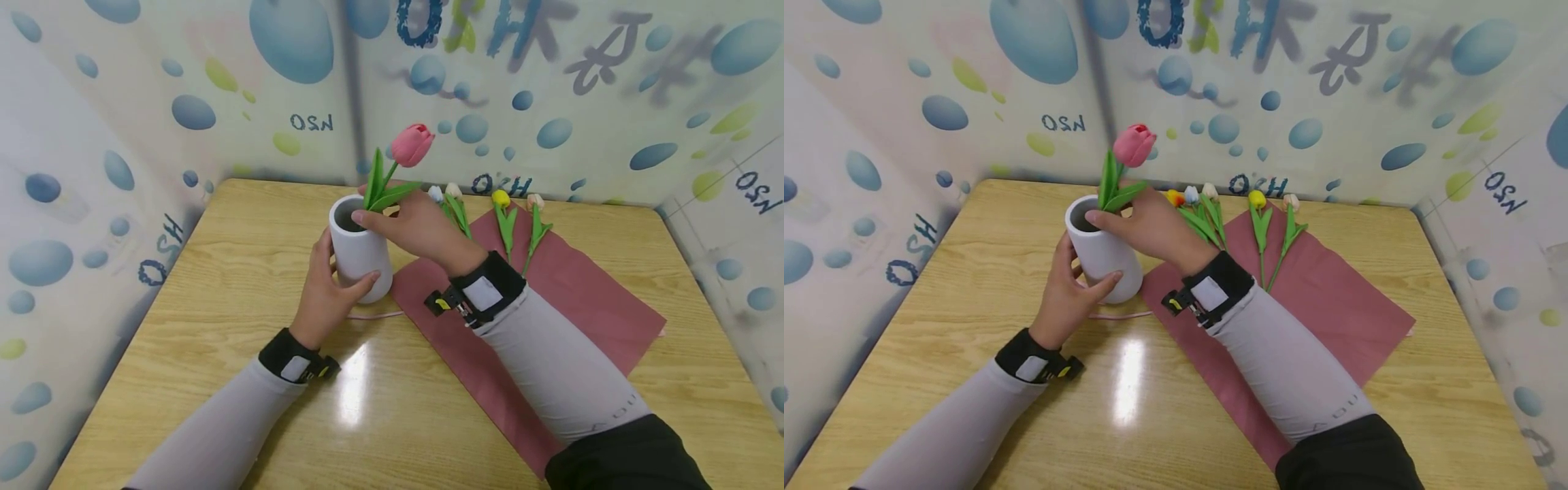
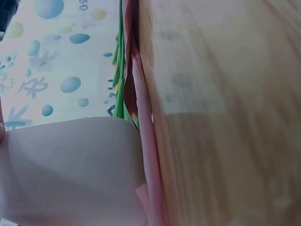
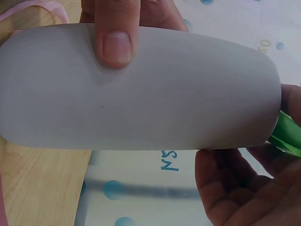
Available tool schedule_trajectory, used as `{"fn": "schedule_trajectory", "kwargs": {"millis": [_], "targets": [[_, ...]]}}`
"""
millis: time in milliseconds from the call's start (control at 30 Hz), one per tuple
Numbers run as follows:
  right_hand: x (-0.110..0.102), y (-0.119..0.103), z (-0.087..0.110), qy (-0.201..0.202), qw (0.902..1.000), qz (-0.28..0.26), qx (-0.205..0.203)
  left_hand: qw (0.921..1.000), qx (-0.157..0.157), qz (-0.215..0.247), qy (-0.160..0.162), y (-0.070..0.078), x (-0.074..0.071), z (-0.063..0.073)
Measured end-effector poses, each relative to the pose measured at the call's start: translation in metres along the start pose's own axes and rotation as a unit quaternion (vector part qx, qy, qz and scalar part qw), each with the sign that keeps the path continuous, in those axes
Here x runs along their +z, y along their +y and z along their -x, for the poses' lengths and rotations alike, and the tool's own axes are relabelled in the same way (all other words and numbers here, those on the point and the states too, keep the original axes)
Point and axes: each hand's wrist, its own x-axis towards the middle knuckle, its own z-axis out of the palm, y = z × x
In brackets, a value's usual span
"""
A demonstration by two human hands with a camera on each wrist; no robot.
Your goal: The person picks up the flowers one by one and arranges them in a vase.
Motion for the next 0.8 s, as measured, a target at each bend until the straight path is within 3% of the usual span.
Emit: {"fn": "schedule_trajectory", "kwargs": {"millis": [300,533,667,800], "targets": [[-0.001,0.004,0.002,-0.012,0.9997,-0.022,0.009,1.0,-0.006,-0.002,-0.002,0.0,0.0,-0.001],[-0.012,0.018,0.009,-0.034,0.9994,-0.002,-0.01,1.0,-0.003,0.0,-0.002,-0.003,-0.001,0.0],[-0.029,0.034,0.024,-0.017,0.9996,-0.011,0.021,1.0,0.002,0.001,-0.003,-0.004,0.0,0.0],[-0.046,0.059,0.036,0.033,0.9977,-0.033,0.049,1.0,0.004,-0.005,-0.002,-0.004,-0.001,0.0]]}}
